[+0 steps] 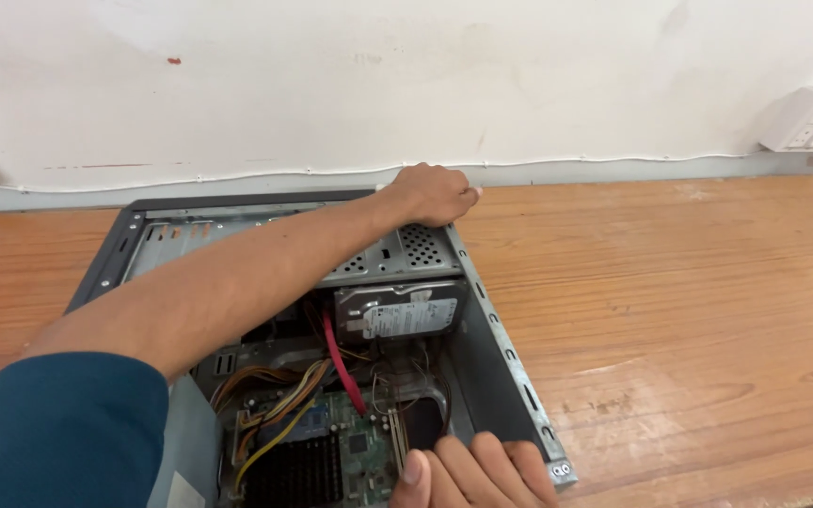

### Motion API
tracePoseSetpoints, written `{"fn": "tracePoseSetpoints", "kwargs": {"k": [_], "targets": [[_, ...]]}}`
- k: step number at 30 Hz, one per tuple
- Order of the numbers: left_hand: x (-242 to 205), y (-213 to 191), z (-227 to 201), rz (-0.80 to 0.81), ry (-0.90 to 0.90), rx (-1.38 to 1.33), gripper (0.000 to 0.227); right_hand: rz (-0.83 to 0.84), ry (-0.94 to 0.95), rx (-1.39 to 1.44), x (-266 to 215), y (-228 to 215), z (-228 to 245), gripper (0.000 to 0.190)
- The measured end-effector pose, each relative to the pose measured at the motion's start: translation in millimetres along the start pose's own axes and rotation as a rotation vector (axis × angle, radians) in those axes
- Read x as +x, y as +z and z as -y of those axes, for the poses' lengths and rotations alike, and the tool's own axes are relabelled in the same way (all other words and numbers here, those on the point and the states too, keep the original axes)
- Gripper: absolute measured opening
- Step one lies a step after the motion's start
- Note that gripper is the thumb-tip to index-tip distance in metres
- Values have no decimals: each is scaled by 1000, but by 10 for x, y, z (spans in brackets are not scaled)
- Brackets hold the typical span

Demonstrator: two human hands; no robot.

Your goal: The person cleans the exterior and interior surfaces of an open desktop computer case using a white cloth. They wipe the back panel, side edges, and internal metal frame while the case rests on a wooden table.

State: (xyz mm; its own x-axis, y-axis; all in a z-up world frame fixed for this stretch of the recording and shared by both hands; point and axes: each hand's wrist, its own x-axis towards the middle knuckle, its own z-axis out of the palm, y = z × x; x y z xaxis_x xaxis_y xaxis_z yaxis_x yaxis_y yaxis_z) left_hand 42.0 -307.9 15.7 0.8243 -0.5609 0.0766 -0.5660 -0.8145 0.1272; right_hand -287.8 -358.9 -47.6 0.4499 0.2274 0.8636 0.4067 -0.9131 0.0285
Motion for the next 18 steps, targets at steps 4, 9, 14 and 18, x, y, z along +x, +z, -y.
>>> {"fn": "tracePoseSetpoints", "kwargs": {"k": [4,9,14,18], "targets": [[-20,148,-187,19,132,-2,54,36,36,34,91,-128,97,35],[-554,202,-613,-49,359,-41,51,-55,117,120,194,-197,216,32],[-1123,226,-1171,31,479,-80,48,-131,105,138,180,-210,257,33],[-1429,259,-1493,143,545,-139,52,-131,111,125,109,-201,261,25]]}}
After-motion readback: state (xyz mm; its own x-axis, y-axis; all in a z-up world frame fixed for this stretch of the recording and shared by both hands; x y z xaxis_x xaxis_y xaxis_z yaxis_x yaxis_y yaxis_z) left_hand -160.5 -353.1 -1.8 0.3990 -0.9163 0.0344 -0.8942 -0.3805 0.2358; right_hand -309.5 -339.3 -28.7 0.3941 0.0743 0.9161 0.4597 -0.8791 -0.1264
